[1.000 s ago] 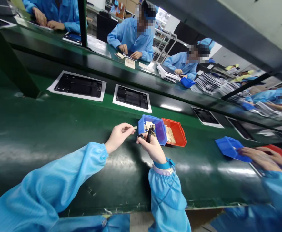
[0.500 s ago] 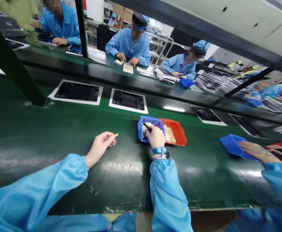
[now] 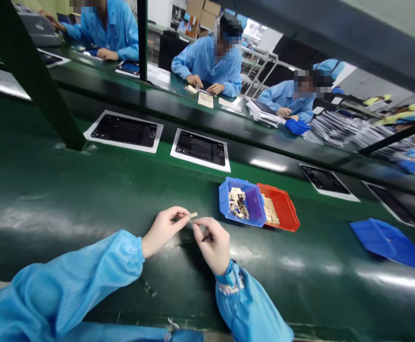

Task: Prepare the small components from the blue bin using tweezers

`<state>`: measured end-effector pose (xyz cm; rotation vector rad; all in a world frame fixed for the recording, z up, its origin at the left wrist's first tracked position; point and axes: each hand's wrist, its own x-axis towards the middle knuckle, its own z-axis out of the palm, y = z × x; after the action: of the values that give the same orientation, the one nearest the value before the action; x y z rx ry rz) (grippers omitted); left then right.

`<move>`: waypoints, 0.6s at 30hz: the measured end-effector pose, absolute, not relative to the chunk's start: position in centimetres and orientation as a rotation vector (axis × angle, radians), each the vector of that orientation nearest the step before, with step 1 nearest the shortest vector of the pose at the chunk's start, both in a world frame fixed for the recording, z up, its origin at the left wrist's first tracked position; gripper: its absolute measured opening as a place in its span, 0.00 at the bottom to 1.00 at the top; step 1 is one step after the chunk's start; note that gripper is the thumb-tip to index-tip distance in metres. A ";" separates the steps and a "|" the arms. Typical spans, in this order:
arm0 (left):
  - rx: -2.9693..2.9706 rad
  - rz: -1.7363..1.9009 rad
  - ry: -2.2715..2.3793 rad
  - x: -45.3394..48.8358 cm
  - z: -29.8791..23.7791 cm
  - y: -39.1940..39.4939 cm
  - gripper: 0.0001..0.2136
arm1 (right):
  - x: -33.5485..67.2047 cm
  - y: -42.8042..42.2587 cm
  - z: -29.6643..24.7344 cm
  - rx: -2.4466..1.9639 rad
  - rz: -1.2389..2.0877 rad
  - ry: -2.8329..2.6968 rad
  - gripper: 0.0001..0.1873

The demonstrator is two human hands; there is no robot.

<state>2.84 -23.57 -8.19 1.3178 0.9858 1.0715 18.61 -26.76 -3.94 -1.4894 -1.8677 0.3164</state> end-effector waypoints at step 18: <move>1.540 1.056 0.905 2.0 -6.9 -24.2 0.07 | 17.4 -27.1 -5.5 -1.438 0.670 -1.576 0.07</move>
<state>2.02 -24.19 -6.91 1.5404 0.9051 1.0564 17.40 -27.07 -5.52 -1.4378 -1.5763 0.6698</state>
